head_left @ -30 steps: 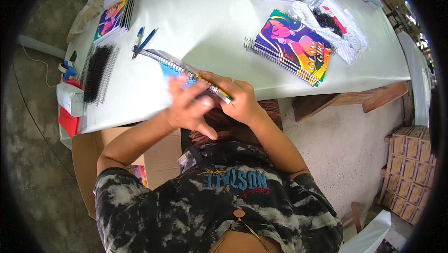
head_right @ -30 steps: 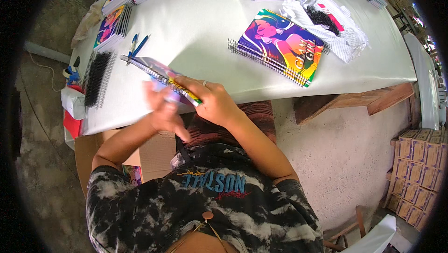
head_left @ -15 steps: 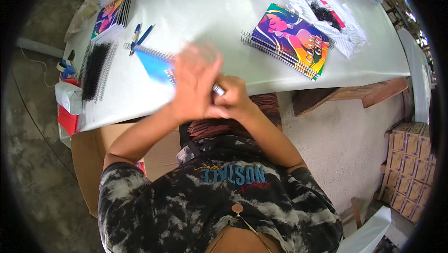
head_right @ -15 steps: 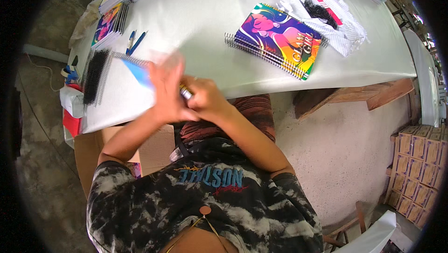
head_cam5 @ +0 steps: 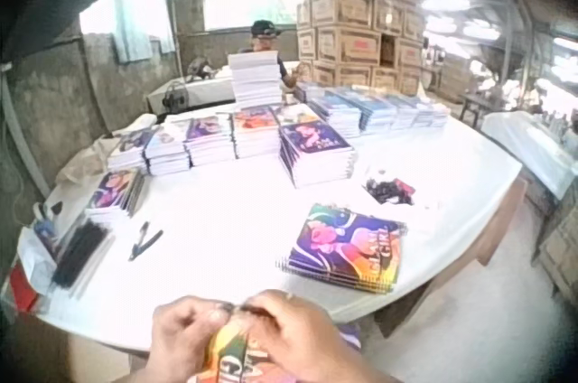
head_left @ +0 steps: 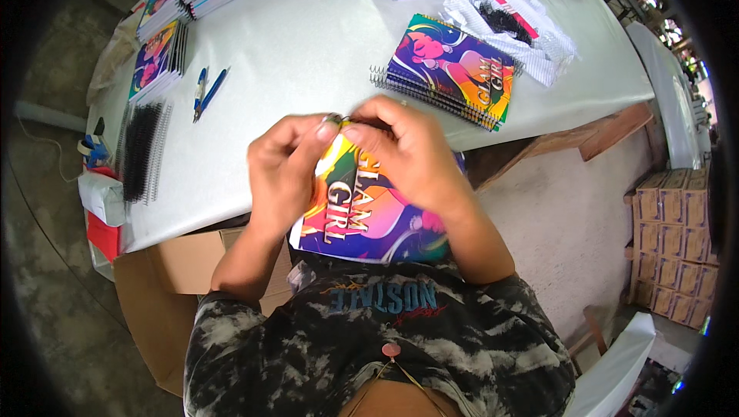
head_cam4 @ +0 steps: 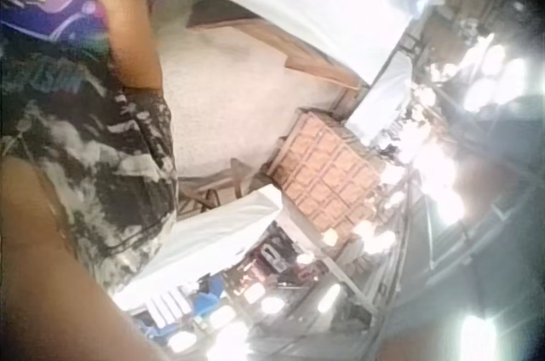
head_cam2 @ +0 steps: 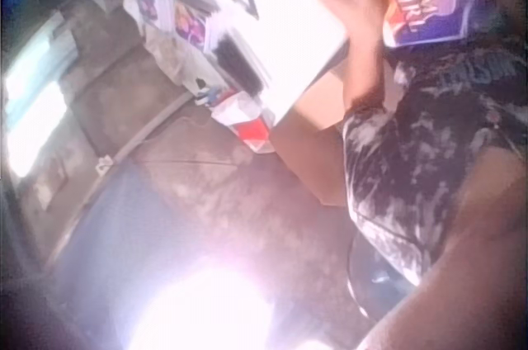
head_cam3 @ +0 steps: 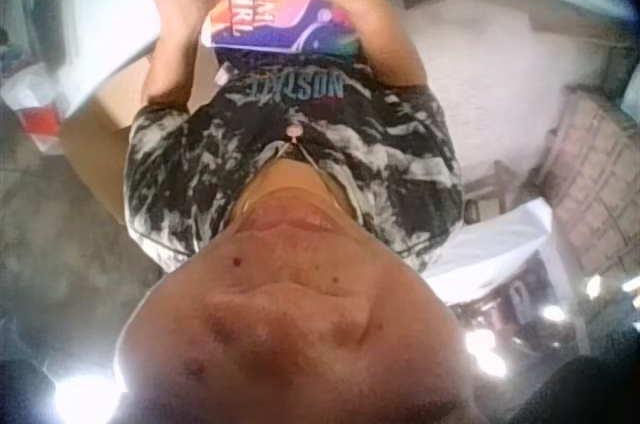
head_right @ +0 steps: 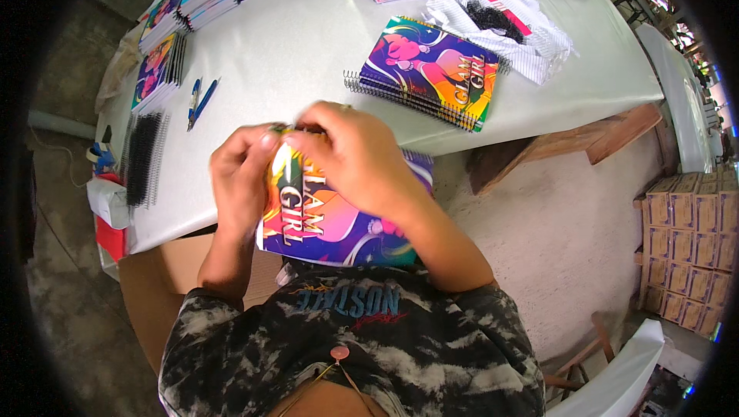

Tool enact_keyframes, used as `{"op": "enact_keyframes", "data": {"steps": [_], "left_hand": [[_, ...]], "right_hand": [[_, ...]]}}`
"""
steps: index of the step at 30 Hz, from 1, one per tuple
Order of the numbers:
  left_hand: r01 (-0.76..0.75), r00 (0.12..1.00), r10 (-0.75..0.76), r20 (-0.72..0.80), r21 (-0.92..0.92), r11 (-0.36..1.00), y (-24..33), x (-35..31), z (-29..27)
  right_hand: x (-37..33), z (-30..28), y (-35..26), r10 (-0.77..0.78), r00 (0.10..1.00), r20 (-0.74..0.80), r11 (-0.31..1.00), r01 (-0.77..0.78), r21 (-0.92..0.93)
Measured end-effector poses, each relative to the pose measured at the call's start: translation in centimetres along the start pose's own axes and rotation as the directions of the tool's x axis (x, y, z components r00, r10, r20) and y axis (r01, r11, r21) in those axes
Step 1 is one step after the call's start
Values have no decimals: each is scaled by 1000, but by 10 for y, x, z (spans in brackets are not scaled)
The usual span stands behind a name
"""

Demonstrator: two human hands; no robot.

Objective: The person inserts spiral wire bindings into the holes of notebook covers and pages. They use pliers to bend the wire ends into loops to secure the binding. The person handles multiple notebooks, stacking the finished ones on the table.

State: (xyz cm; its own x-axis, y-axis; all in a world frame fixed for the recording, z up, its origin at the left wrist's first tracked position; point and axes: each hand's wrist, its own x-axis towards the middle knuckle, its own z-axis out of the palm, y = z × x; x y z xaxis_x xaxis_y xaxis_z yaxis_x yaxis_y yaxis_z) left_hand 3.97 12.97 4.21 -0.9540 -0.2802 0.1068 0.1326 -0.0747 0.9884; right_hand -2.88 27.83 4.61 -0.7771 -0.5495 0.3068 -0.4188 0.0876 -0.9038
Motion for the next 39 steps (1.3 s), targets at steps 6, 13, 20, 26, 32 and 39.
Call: {"op": "enact_keyframes", "data": {"steps": [6,13,20,26,32,39], "left_hand": [[206,955,-161,249,-164,965,-28,16,0],[167,950,-111,293,-172,971,-25,20,1],[103,904,-46,425,-111,988,-30,37,-4],[-327,903,167,395,381,865,12,44,35],[-378,916,400,-41,250,891,-20,136,107],[-324,898,437,55,755,570,-121,159,98]], "right_hand": [[-12,-19,20,252,966,62,941,-259,216],[-19,-4,22,276,958,-70,850,-209,484],[-26,4,16,199,958,-206,948,-136,287],[-37,-61,-3,-97,760,-643,984,171,53],[-29,-111,73,-200,301,-932,976,149,-160],[-30,-87,158,-55,413,-909,982,-142,-124]]}}
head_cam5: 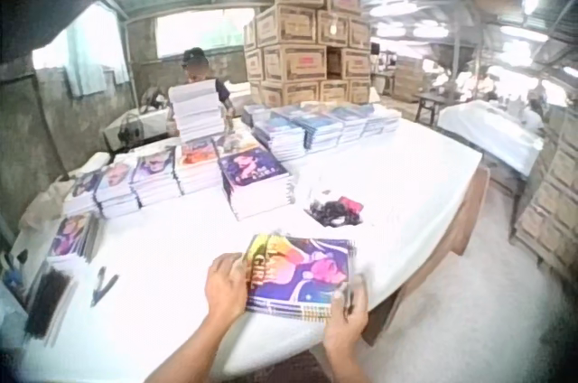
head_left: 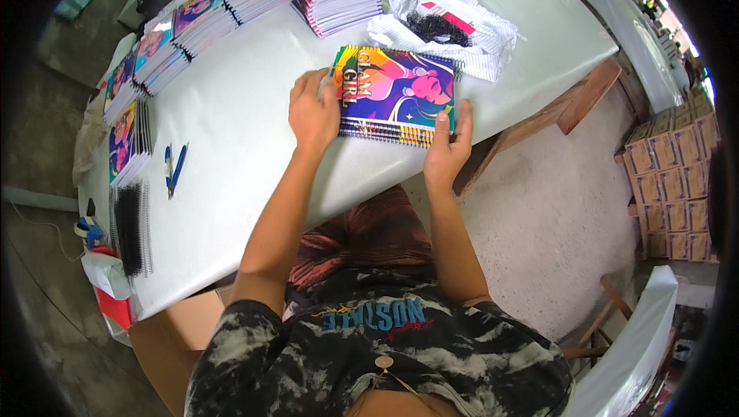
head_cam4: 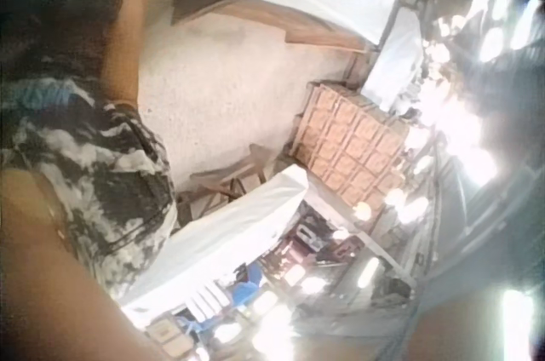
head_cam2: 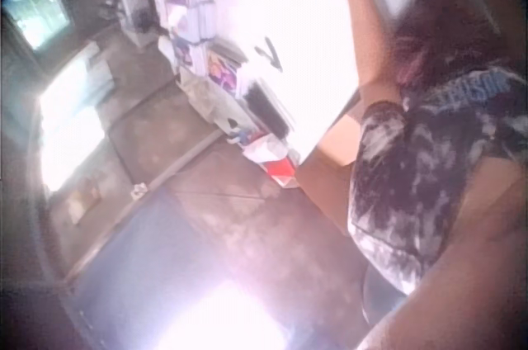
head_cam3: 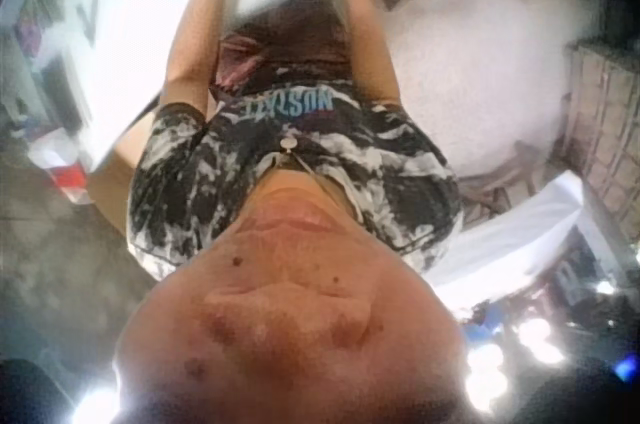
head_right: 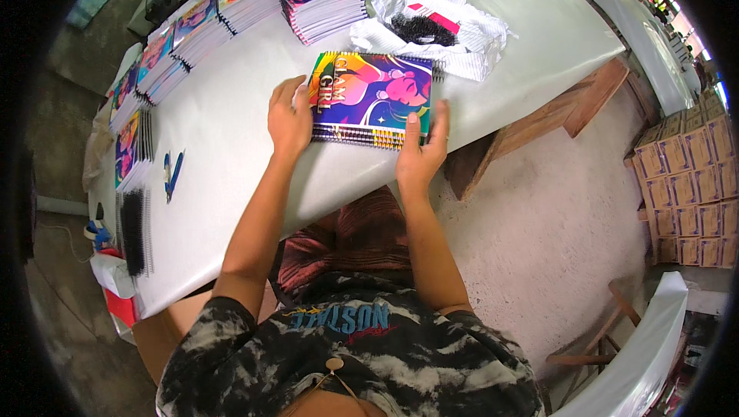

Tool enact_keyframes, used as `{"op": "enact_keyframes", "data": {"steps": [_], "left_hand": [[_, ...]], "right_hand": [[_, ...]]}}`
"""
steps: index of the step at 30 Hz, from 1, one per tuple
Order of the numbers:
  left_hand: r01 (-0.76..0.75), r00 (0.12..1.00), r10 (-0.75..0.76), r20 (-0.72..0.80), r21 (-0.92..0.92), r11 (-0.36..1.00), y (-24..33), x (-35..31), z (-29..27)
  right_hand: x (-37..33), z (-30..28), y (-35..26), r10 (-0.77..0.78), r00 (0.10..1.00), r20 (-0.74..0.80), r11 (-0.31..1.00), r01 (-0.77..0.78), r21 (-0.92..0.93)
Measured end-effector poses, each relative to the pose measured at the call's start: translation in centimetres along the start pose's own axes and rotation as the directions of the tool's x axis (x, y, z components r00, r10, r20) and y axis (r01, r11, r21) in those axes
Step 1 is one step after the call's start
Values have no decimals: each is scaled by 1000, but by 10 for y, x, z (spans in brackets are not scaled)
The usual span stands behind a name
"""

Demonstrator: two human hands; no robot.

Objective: The person inserts spiral wire bindings into the holes of notebook covers and pages. They use pliers to bend the wire ends into loops to secure the binding. The person handles multiple notebooks, stacking the finished ones on the table.

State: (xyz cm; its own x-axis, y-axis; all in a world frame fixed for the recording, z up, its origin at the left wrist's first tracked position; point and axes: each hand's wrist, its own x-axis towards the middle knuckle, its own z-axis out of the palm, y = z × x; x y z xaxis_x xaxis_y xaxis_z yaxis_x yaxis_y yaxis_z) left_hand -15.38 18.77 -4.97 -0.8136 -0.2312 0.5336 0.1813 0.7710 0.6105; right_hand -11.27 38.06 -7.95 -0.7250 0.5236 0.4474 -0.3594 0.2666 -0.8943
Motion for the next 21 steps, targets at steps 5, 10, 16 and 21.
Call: {"op": "enact_keyframes", "data": {"steps": [5,10,16,21], "left_hand": [[425,902,-292,319,-527,736,-13,-12,-2],[520,840,-174,514,-673,526,-37,-6,-11],[505,860,-298,415,-609,612,-51,-23,-80],[459,860,-258,441,-444,770,-76,-33,-113]], "right_hand": [[2,11,-25,243,970,31,966,-244,80],[5,10,8,167,972,163,956,-200,213],[-44,38,-28,122,966,228,974,-160,157],[-75,49,-46,139,938,318,954,-213,211]]}}
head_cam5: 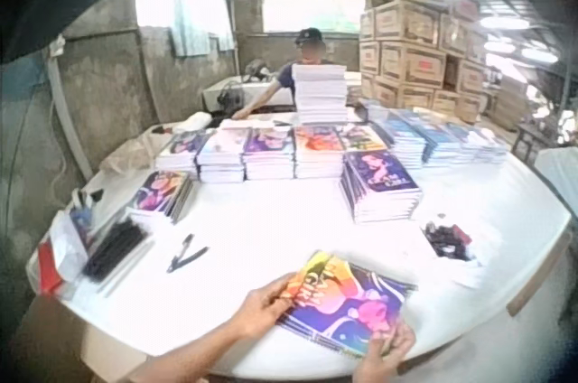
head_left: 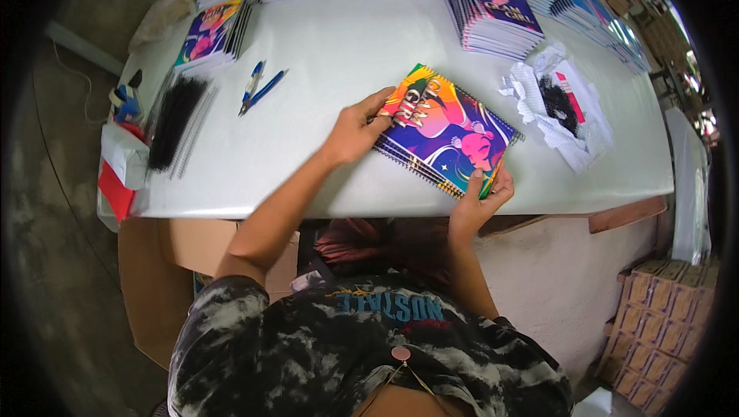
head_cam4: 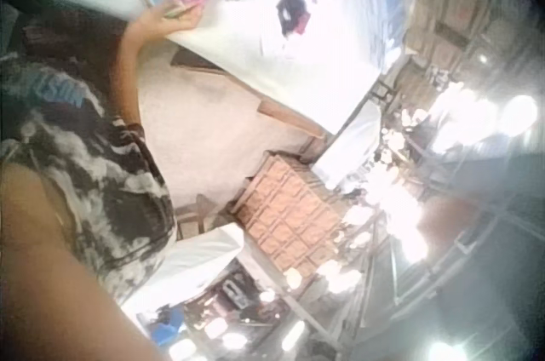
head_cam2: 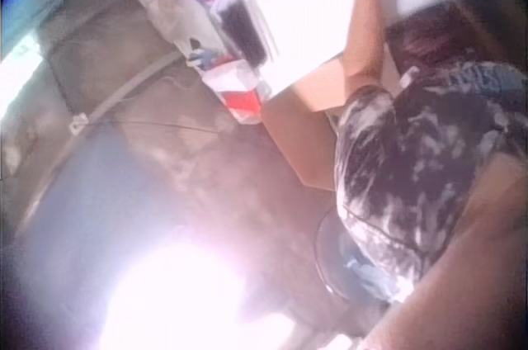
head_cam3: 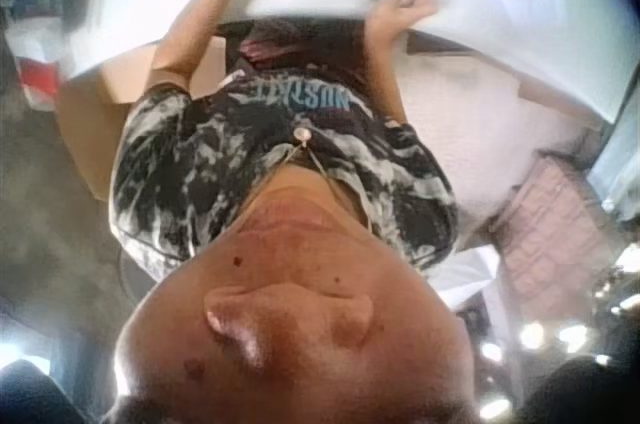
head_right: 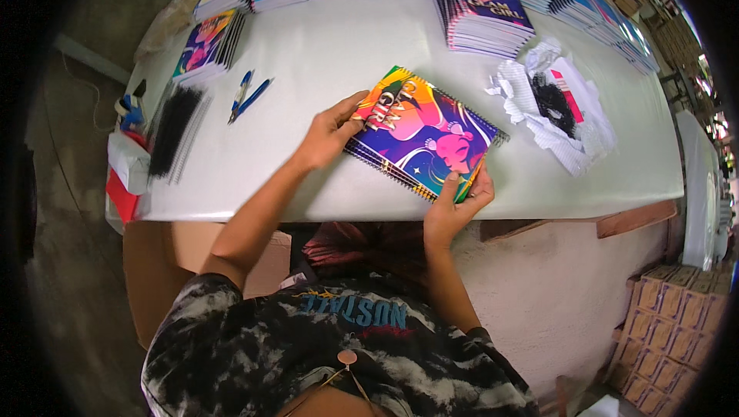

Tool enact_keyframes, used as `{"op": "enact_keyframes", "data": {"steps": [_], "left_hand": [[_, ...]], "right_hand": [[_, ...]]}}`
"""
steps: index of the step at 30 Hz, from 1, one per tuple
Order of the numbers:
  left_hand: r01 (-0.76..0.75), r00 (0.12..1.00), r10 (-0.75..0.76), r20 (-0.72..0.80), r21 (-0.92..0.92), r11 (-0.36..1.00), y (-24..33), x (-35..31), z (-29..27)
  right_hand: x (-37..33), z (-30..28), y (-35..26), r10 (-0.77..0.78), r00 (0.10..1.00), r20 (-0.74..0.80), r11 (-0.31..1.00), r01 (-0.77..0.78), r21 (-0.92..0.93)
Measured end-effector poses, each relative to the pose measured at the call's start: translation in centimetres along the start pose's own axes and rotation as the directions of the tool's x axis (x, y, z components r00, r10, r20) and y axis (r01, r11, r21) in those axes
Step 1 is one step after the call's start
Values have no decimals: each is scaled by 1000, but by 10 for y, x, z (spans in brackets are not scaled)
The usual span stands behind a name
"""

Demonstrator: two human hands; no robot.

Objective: The person inserts spiral wire bindings into the holes of notebook covers and pages. They use pliers to bend the wire ends into loops to secure the binding. The person handles multiple notebooks, stacking the finished ones on the table.

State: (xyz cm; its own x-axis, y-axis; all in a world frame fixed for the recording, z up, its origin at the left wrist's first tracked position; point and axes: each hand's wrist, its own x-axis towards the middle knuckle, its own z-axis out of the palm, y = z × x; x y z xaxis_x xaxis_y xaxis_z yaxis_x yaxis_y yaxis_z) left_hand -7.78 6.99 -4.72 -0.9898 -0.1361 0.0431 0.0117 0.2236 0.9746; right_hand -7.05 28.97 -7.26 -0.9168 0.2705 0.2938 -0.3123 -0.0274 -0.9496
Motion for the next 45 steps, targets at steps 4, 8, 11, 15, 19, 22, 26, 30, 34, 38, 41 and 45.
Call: {"op": "enact_keyframes", "data": {"steps": [4,8,11,15,19,22,26,30,34,38,41,45], "left_hand": [[144,926,191,-327,769,623,-11,17,-111],[283,915,111,-389,812,510,-37,-9,-153],[37,977,149,-153,808,588,-27,-58,-135],[-179,966,257,43,825,535,-5,-102,-125],[-95,990,144,-10,705,703,-1,-123,-115],[-35,976,194,-96,816,577,-3,-140,-124],[291,869,217,-445,813,504,-15,-133,-96],[458,838,193,-510,851,259,-28,-122,-63],[506,674,282,-683,705,498,-39,-105,-82],[180,737,-433,-519,-467,866,-5,-103,-69],[187,806,-591,5,-951,247,22,-112,-12],[367,856,-381,349,-930,-29,6,-116,28]], "right_hand": [[2,-13,-10,13,1000,24,991,-10,-135],[11,0,-54,-348,926,147,892,375,-254],[39,19,-72,-194,664,722,878,445,-173],[37,90,-83,-223,373,901,611,773,-169],[36,133,-54,143,138,980,478,857,-190],[39,150,-41,321,35,947,480,855,-194],[39,158,-32,319,26,947,543,814,-205],[46,173,-41,428,-30,903,576,779,-247],[58,188,-31,506,-157,848,662,701,-266],[61,185,-20,489,-189,851,698,670,-252],[64,188,-17,462,-243,853,730,650,-210],[62,187,-24,440,-221,870,758,611,-228]]}}
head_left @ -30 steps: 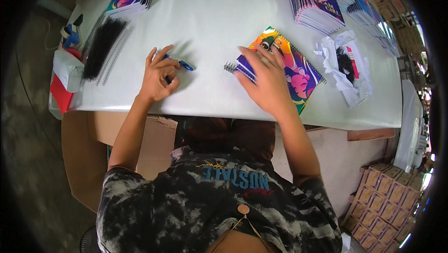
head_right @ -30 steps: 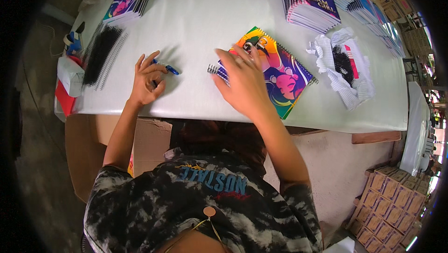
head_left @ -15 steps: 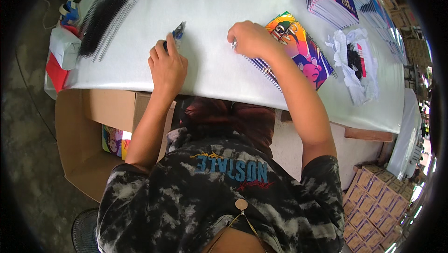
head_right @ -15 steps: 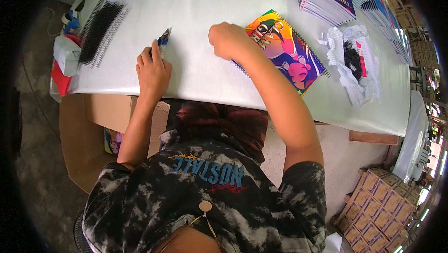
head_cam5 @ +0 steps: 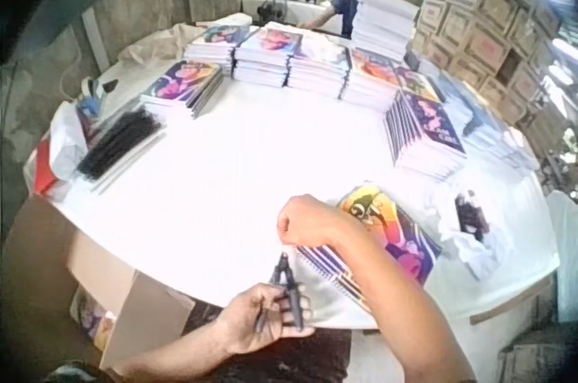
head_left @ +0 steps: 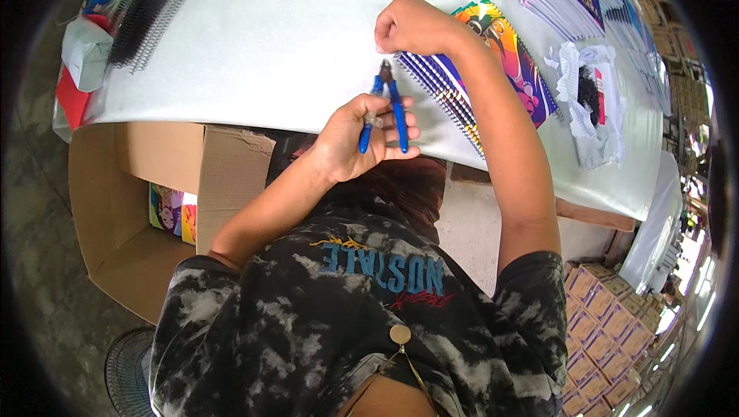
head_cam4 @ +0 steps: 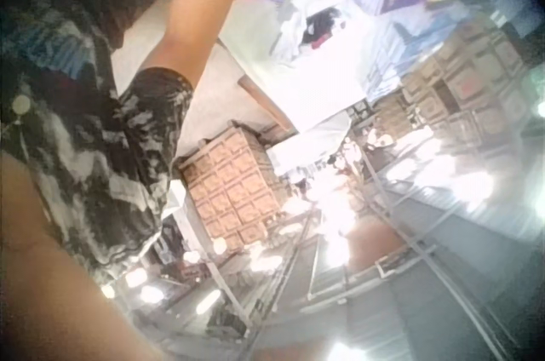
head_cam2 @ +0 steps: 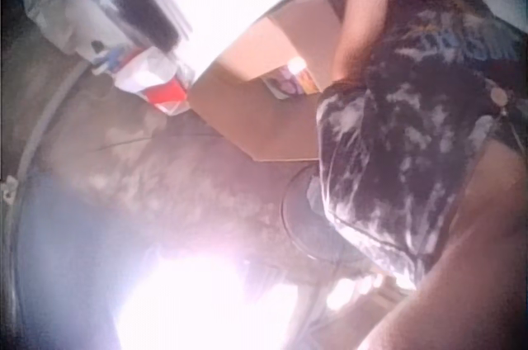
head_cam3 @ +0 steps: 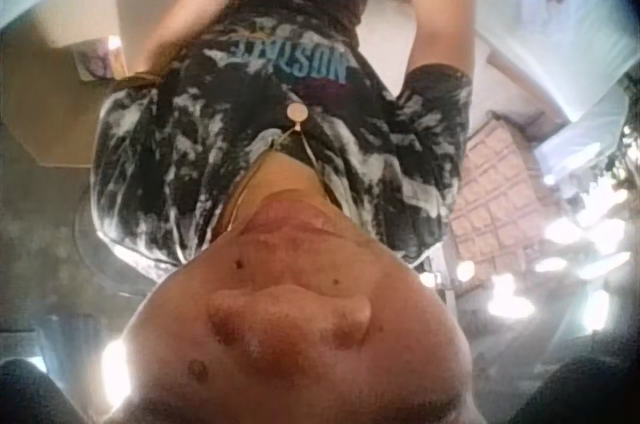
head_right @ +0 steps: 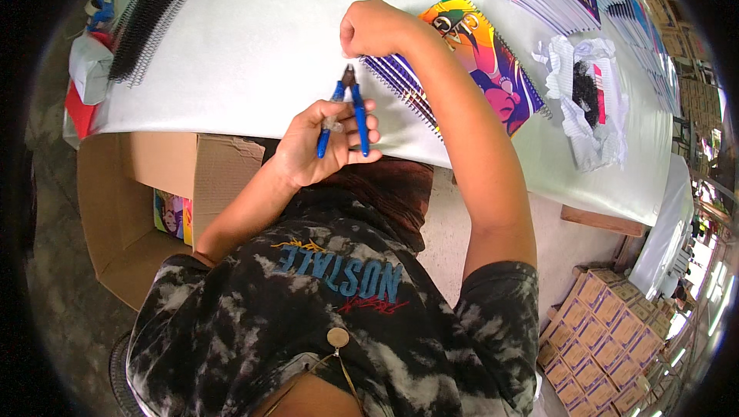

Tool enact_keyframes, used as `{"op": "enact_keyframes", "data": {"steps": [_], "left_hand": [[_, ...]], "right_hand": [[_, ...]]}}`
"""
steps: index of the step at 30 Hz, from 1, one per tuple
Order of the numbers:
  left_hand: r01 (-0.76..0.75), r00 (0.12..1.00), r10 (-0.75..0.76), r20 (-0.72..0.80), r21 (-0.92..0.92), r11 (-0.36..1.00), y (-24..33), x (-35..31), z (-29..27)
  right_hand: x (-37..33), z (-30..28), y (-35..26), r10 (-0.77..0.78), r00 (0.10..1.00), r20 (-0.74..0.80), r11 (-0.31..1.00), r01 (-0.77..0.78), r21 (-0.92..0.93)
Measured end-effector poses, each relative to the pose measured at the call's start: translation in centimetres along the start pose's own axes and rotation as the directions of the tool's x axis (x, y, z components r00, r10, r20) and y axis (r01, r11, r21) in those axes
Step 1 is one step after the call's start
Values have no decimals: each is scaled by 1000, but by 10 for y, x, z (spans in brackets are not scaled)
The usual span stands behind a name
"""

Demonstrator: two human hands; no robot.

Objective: The person inserts spiral wire bindings into the holes of notebook covers and pages. They use pliers to bend the wire ends into loops to secure the binding. The person handles multiple notebooks, stacking the finished ones on the table.

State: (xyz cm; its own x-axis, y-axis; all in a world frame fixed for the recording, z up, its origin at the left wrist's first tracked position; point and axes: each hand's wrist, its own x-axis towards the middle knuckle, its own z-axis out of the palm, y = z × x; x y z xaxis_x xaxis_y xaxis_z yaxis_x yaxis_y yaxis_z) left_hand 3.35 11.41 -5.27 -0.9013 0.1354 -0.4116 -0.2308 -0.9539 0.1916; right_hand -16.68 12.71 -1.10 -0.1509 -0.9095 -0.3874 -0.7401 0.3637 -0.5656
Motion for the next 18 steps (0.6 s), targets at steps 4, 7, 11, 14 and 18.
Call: {"op": "enact_keyframes", "data": {"steps": [4,7,11,14,18], "left_hand": [[17,1000,-15,-16,85,996,-1,9,7],[65,993,-52,-105,121,990,3,9,15],[39,995,-23,-100,165,985,10,13,14],[52,988,-14,-153,249,967,10,11,13],[66,993,-27,-113,352,934,13,7,18]], "right_hand": [[2,3,4,-10,999,-32,1000,10,2],[0,0,2,-13,1000,-24,1000,13,1],[-1,0,4,-37,999,-32,999,38,27],[-1,1,9,-59,997,-51,996,62,59],[-3,2,9,-74,995,-63,994,79,79]]}}
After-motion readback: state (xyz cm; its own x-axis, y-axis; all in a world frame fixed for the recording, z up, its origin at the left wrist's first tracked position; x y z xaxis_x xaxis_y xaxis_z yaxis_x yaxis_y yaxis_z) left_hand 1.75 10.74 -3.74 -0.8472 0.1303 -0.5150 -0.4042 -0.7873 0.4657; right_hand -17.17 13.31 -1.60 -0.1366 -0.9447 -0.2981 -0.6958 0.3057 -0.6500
